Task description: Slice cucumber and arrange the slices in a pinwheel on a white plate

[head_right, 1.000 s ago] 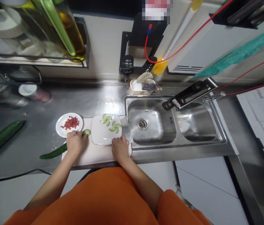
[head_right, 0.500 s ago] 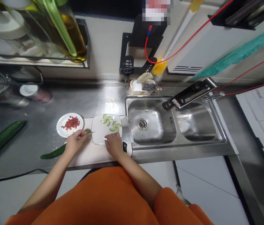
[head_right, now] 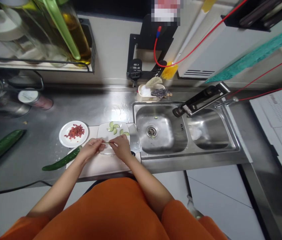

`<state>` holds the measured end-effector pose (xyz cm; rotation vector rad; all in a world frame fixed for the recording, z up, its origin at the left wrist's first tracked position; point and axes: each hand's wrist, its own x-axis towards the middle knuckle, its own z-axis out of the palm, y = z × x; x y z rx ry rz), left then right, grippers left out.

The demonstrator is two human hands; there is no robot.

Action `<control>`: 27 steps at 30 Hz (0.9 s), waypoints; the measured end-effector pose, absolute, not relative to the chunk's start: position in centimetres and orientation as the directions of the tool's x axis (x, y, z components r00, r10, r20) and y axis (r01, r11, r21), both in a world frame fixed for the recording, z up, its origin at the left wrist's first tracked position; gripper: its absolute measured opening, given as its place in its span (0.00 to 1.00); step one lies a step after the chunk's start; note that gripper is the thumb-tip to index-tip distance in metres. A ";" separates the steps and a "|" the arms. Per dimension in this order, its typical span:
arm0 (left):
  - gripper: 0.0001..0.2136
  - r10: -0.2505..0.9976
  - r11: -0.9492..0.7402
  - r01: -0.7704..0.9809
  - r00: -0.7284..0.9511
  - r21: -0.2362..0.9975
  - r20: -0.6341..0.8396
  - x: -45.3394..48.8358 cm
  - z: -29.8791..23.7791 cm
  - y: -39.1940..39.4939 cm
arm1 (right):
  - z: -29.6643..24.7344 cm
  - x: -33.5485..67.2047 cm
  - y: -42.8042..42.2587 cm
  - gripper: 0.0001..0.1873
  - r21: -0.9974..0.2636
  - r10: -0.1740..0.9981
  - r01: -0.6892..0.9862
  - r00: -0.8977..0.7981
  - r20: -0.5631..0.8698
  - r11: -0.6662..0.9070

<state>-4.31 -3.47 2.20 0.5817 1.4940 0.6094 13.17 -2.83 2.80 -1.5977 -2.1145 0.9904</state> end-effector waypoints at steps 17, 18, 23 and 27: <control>0.09 0.784 0.611 0.237 -0.050 0.755 -0.619 -2.8 -0.4 -2.4 | 0.4 13.9 -5.0 0.07 -0.646 0.917 0.728 -0.060 -0.395 -0.231; 0.08 0.802 0.576 0.325 -0.046 0.751 -0.595 -2.8 -0.4 -2.4 | 0.5 13.7 -5.0 0.07 -0.615 0.908 0.747 -0.039 -0.418 -0.251; 0.04 0.865 0.404 0.634 -0.030 0.659 -0.501 -2.4 0.0 -2.5 | 0.9 13.0 -5.2 0.07 -0.449 0.885 0.859 0.010 -0.466 -0.246; 0.05 0.873 0.327 0.753 -0.010 0.571 -0.488 -1.9 0.5 -2.5 | 1.2 12.6 -5.3 0.07 -0.398 0.862 0.887 0.000 -0.507 -0.234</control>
